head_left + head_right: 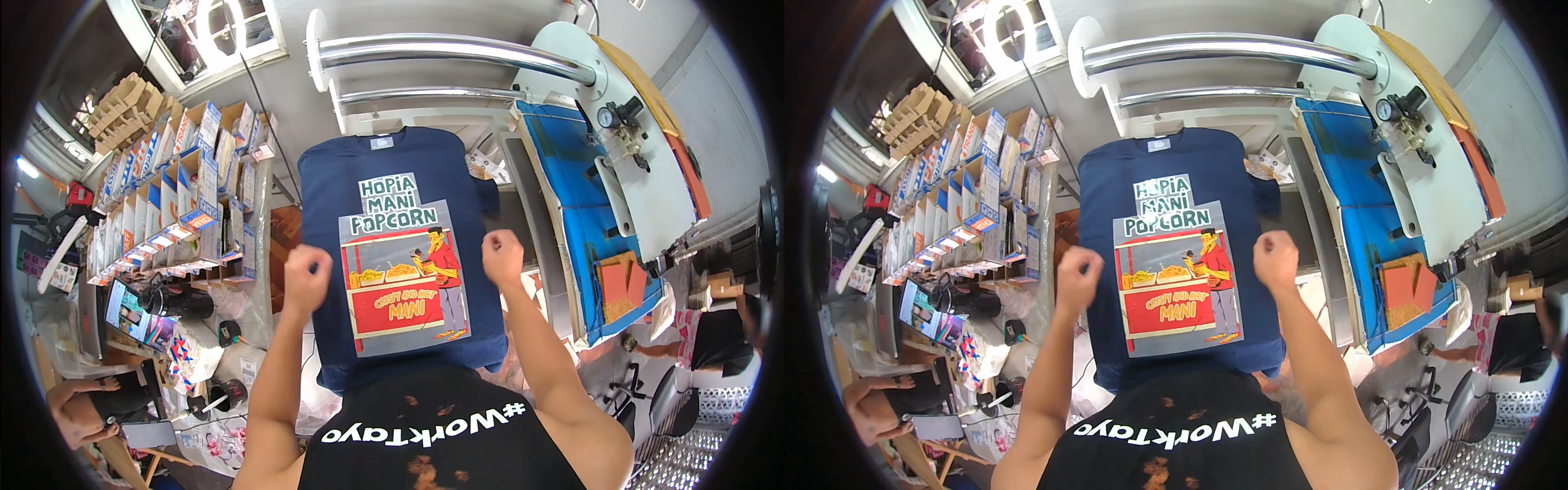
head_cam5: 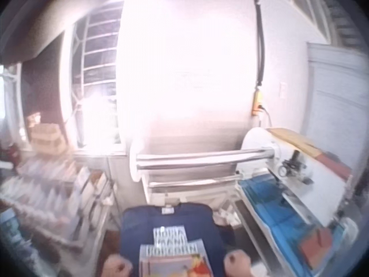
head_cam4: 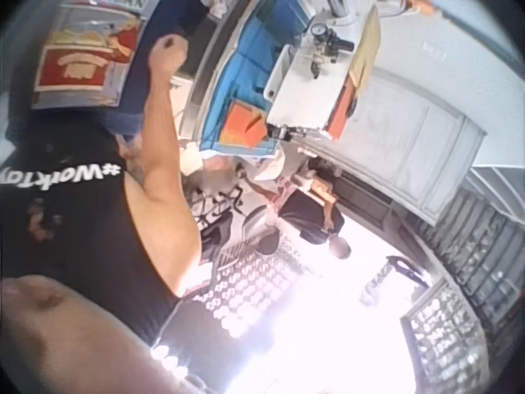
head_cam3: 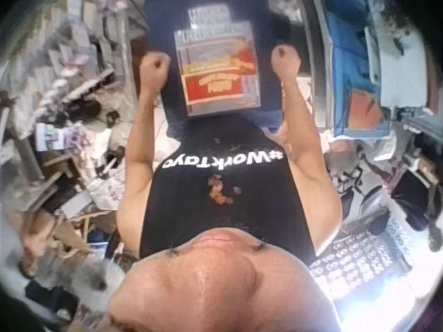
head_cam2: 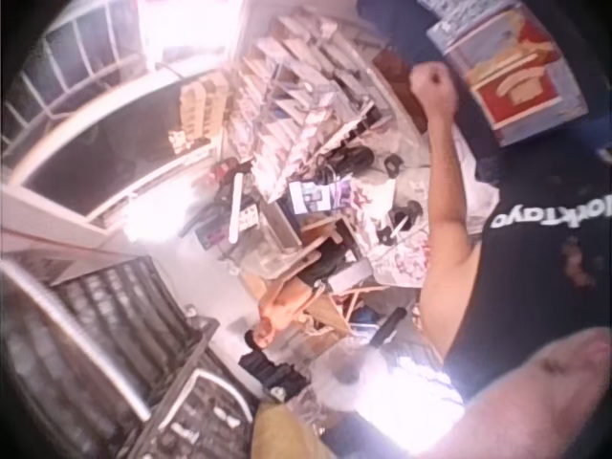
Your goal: The person places a black t-shirt on a heat press, aligns a transfer sheet, and operates the machine. They then handle a blue t-shirt, place it on the press, and apply a second transfer design. The person folds the finished shirts and stacks them.
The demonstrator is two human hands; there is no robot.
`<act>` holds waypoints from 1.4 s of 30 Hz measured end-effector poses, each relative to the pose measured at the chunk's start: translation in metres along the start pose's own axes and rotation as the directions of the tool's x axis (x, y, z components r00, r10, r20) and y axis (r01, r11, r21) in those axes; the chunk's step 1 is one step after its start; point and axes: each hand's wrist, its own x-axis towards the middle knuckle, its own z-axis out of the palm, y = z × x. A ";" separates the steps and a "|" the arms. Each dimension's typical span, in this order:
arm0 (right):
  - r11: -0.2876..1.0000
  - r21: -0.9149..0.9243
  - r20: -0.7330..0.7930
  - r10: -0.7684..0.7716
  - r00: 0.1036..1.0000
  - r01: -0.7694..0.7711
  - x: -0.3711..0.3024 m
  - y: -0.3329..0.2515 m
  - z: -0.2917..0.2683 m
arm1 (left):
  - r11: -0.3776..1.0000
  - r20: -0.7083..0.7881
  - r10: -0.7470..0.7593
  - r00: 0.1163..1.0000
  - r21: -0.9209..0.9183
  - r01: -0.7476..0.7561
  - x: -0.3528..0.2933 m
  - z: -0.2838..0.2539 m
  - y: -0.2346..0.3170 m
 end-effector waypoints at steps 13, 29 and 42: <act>0.014 0.574 0.727 0.453 0.517 -0.819 0.121 0.052 0.049 | -0.152 0.600 -0.539 0.591 -0.760 0.632 0.067 0.016 -0.115; -0.077 0.742 0.607 0.499 0.618 -0.666 0.160 0.058 0.031 | -0.168 0.359 -0.589 0.724 -0.931 0.325 0.086 -0.021 -0.135; 0.392 0.355 0.703 0.487 0.518 -0.849 0.001 0.053 -0.052 | 0.224 0.587 -0.531 0.611 -0.599 0.769 -0.046 -0.039 -0.088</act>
